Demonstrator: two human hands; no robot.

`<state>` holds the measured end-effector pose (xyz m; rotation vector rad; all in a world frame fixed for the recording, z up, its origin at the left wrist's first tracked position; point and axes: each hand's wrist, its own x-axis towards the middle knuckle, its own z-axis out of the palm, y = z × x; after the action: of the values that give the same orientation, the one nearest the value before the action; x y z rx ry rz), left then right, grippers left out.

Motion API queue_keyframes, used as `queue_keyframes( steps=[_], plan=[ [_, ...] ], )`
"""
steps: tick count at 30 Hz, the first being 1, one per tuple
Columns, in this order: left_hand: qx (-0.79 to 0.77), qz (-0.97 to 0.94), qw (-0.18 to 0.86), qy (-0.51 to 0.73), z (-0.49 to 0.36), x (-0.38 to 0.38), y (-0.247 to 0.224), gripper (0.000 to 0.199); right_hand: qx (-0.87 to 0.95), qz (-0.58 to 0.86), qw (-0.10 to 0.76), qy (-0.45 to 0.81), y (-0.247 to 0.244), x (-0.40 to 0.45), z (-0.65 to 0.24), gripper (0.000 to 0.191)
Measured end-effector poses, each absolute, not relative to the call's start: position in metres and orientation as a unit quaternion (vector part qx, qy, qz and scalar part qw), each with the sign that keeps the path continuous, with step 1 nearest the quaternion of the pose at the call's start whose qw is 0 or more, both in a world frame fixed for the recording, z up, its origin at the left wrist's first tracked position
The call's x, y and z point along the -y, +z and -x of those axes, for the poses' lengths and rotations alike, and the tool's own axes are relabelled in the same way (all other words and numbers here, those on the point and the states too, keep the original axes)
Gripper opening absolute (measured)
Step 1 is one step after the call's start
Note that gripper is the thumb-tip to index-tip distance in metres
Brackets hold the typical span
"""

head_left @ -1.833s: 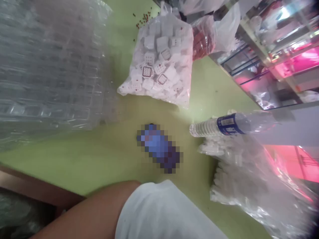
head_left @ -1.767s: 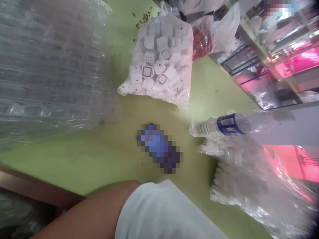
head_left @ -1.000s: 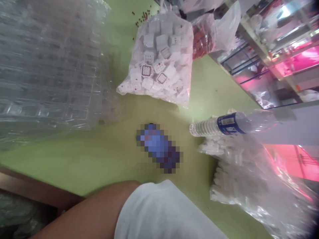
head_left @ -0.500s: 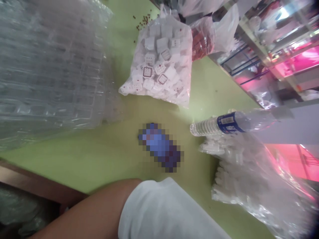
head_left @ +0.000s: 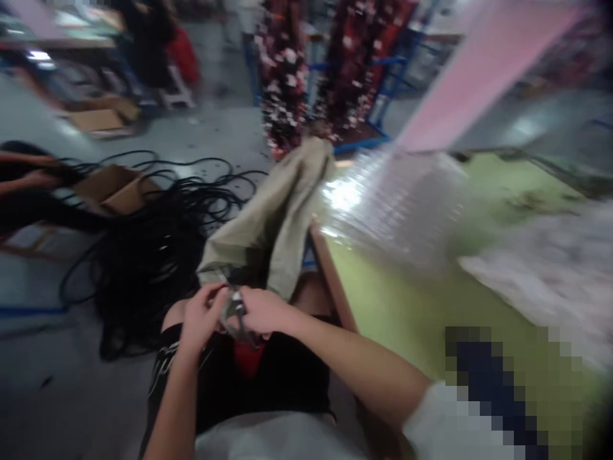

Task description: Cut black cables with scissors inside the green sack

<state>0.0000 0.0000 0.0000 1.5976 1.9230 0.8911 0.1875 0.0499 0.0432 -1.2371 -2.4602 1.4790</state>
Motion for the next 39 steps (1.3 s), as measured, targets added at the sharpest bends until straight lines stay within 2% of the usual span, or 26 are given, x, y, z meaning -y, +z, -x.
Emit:
queue_keyframes(
  steps=[4,8,11,14,20,25,28,33,39],
  plan=[
    [-0.641,-0.591,0.285,0.397,0.002,0.006,-0.011,0.034,0.79,0.415,0.007,0.451,0.045,-0.044,-0.182,0.025],
    [-0.645,-0.55,0.256,0.464,-0.001,0.016,-0.02,0.03,0.78,0.395,0.045,0.483,0.038,-0.028,-0.175,0.022],
    [-0.648,-0.569,0.196,0.468,0.006,0.021,-0.021,0.024,0.773,0.39,0.067,0.496,0.027,-0.025,-0.172,0.028],
    [-0.656,-0.588,0.139,0.452,0.015,0.021,-0.018,0.027,0.774,0.389,0.093,0.491,0.016,-0.028,-0.172,0.038],
    [-0.629,-0.65,0.164,0.394,0.011,0.02,-0.014,0.028,0.754,0.4,0.139,0.502,0.005,-0.036,-0.174,0.052],
    [-0.645,-0.618,0.178,0.413,0.005,0.018,-0.019,0.027,0.754,0.41,0.102,0.503,0.019,-0.038,-0.178,0.033],
    [-0.647,-0.597,0.187,0.435,0.009,0.018,-0.015,0.028,0.766,0.415,0.066,0.486,0.031,-0.036,-0.177,0.033],
    [-0.608,-0.553,0.303,0.483,0.017,0.021,-0.001,0.036,0.815,0.4,0.046,0.417,0.039,-0.028,-0.172,0.035],
    [-0.464,-0.359,0.577,0.568,0.018,0.019,0.004,0.052,0.831,0.402,0.022,0.383,0.036,-0.022,-0.168,0.037]
  ],
)
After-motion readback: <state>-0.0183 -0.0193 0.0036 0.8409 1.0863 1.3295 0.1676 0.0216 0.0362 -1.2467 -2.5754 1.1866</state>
